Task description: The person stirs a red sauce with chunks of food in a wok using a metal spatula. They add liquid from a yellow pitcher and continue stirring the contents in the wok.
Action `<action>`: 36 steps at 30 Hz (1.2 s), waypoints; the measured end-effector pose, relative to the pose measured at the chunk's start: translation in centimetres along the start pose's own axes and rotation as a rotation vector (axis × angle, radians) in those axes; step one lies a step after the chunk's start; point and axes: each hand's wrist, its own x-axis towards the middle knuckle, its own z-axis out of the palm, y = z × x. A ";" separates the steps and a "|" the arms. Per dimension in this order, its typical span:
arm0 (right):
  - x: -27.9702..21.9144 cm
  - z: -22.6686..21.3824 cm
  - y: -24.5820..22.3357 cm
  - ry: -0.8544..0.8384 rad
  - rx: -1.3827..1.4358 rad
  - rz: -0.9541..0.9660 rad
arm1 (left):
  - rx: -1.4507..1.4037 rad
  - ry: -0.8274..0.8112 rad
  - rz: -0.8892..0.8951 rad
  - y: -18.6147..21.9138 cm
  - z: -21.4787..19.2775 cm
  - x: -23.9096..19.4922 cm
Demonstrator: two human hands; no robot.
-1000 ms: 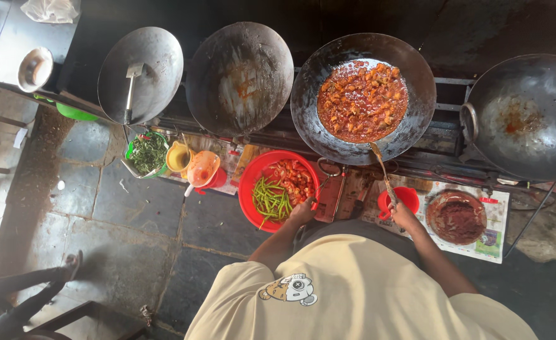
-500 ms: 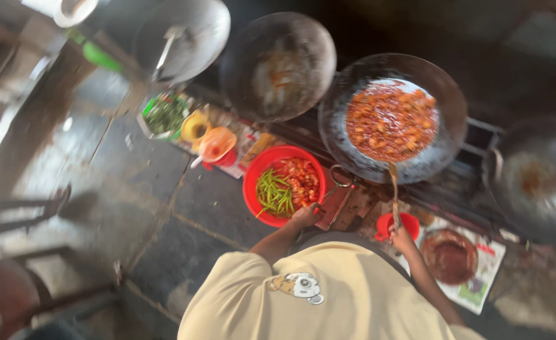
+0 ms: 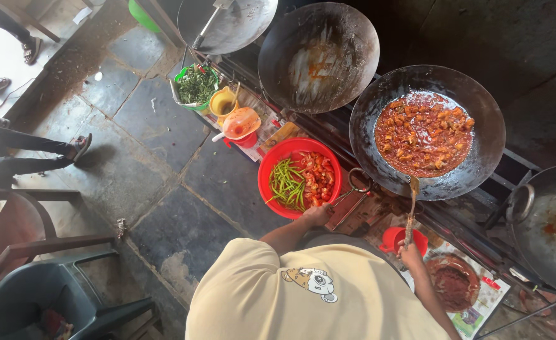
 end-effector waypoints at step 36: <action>-1.0 3.2 0.4 0.052 0.118 -0.007 | 0.164 -0.068 0.089 -1.5 -3.7 1.7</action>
